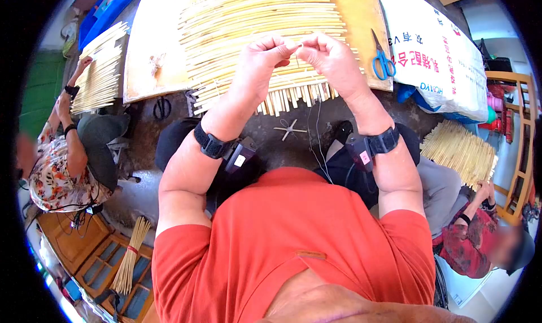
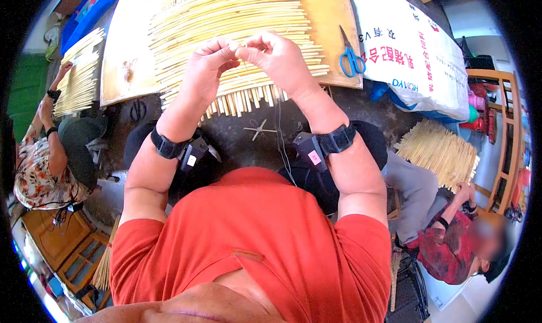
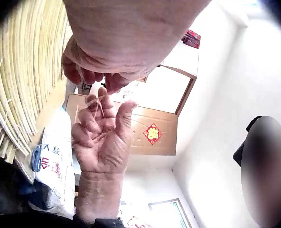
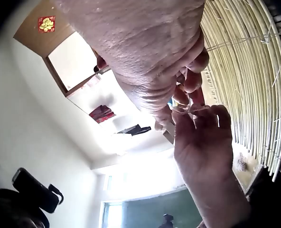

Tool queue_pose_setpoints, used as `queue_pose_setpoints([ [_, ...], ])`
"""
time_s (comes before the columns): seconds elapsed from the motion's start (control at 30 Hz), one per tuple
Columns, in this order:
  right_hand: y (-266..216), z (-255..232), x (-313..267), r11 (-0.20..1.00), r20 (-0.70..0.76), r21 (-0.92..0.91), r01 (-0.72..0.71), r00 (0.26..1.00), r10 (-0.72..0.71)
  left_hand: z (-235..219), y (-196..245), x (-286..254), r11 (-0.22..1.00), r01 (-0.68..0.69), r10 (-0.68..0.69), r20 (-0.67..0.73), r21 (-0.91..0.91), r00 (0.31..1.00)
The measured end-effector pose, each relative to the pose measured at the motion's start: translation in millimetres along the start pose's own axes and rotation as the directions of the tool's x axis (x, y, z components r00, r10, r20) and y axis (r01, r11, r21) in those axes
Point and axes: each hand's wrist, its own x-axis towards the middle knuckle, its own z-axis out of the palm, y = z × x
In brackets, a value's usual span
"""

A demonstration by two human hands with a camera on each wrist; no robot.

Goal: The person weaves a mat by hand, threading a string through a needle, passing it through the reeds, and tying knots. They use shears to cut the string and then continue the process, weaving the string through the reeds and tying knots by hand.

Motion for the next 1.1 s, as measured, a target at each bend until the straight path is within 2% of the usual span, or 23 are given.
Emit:
queue_pose_setpoints([
  [0.03,5,2,-1,1.0,-0.001,0.002,-0.001,1.0,0.001,0,-1,-1,1.0,0.015,-0.015,0.014,-0.008,1.0],
  [0.1,9,5,-4,0.99,-0.007,-0.131,0.051,0.999,-0.053,1,-4,-2,0.999,0.034,-0.033,0.027,-0.015,0.999],
  [0.23,5,-2,-1,0.983,-0.026,-0.183,-0.023,0.999,0.019,-2,-6,0,0.998,0.024,-0.022,0.033,-0.051,0.999],
  [0.3,4,-2,-1,0.991,-0.029,-0.132,-0.037,0.999,0.034,-1,-6,-1,0.998,0.029,-0.026,0.047,-0.052,0.999],
  [0.37,4,-2,-1,0.989,-0.022,-0.127,-0.076,0.997,0.073,4,-4,-3,0.984,0.067,-0.055,0.073,-0.167,0.996],
  [0.4,5,-1,-1,0.989,-0.021,-0.124,-0.078,0.997,0.076,5,-3,-3,0.984,0.069,-0.058,0.071,-0.166,0.996],
  [0.5,8,-2,5,0.986,-0.023,-0.162,-0.027,0.999,0.023,4,-4,-1,0.958,0.106,-0.094,0.06,-0.266,0.994],
  [0.57,6,0,10,0.992,0.018,0.034,-0.118,0.993,0.118,-4,-6,3,0.973,0.144,-0.13,0.084,-0.18,0.988],
  [0.6,6,-1,11,0.992,0.019,0.037,-0.119,0.993,0.119,-5,-6,4,0.973,0.145,-0.132,0.081,-0.179,0.988],
  [0.67,7,-2,13,0.962,0.123,0.089,-0.257,0.962,0.246,-9,-6,4,0.968,0.148,-0.151,-0.003,-0.201,0.988],
  [0.83,11,1,17,0.974,0.119,-0.042,-0.221,0.967,0.225,-13,1,9,0.988,0.129,-0.135,-0.067,-0.089,0.989],
  [0.9,13,3,20,0.972,0.118,-0.092,-0.217,0.967,0.227,-14,3,11,0.961,0.119,-0.117,-0.022,0.249,0.993],
  [1.0,16,7,24,0.974,0.135,-0.11,-0.199,0.968,0.213,-23,-9,17,0.978,0.068,-0.058,-0.055,0.195,0.997],
  [1.07,15,11,27,0.902,0.228,0.135,-0.409,0.899,0.374,-30,-12,21,0.982,0.079,-0.069,-0.06,0.171,0.996],
  [1.1,18,12,28,0.901,0.227,0.137,-0.413,0.898,0.377,-33,-13,24,0.986,0.086,-0.077,-0.066,0.146,0.995],
])
